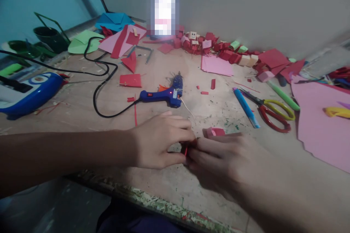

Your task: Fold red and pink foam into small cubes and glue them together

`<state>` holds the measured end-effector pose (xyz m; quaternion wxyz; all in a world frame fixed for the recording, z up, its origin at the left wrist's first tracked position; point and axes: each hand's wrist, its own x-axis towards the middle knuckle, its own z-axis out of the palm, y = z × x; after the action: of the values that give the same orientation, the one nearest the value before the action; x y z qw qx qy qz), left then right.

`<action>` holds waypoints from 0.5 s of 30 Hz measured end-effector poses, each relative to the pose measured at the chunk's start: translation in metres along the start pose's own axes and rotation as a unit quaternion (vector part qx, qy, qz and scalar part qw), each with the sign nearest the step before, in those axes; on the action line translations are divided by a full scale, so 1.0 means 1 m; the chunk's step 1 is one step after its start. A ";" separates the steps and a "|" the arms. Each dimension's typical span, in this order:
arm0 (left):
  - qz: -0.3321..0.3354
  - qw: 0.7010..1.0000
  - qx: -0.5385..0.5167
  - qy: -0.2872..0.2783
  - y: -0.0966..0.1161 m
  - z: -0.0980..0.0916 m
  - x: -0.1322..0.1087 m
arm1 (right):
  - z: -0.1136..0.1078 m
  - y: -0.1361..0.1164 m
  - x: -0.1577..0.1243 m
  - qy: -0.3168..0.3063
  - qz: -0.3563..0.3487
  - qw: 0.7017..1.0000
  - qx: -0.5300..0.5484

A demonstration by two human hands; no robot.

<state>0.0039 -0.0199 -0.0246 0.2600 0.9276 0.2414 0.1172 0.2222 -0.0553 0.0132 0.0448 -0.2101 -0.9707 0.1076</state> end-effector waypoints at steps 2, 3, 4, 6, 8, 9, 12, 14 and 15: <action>0.003 1.000 -0.001 0.001 0.000 0.000 0.000 | -0.001 -0.001 0.001 0.022 -0.005 1.000 0.013; 0.004 1.000 -0.003 0.001 0.000 0.000 0.000 | -0.002 -0.001 0.001 0.040 -0.002 0.999 0.020; 0.005 1.000 -0.006 0.001 -0.001 0.000 0.000 | -0.002 -0.002 0.001 0.055 0.003 0.998 0.026; 0.004 1.000 -0.011 -0.001 -0.001 -0.001 -0.001 | -0.004 -0.005 0.001 0.073 0.014 0.997 0.035; 0.002 1.000 -0.018 0.000 -0.001 -0.001 -0.002 | -0.006 -0.007 0.000 0.075 0.021 0.996 0.038; 0.000 1.000 -0.022 0.002 0.000 -0.001 -0.002 | -0.008 -0.008 -0.002 0.075 0.022 0.996 0.040; -0.004 0.999 -0.032 0.010 0.000 -0.001 -0.003 | -0.009 -0.008 -0.007 0.079 0.036 0.995 0.053; -0.004 0.999 -0.034 0.012 -0.001 0.000 -0.004 | -0.005 -0.008 -0.010 0.087 0.044 0.993 0.060; -0.005 0.999 -0.034 0.012 -0.001 0.001 -0.004 | -0.002 -0.008 -0.011 0.093 0.048 0.993 0.062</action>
<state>0.0002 -0.0218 -0.0259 0.2888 0.9155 0.2452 0.1353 0.2299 -0.0664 0.0166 0.1425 -0.2621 -0.9427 0.1493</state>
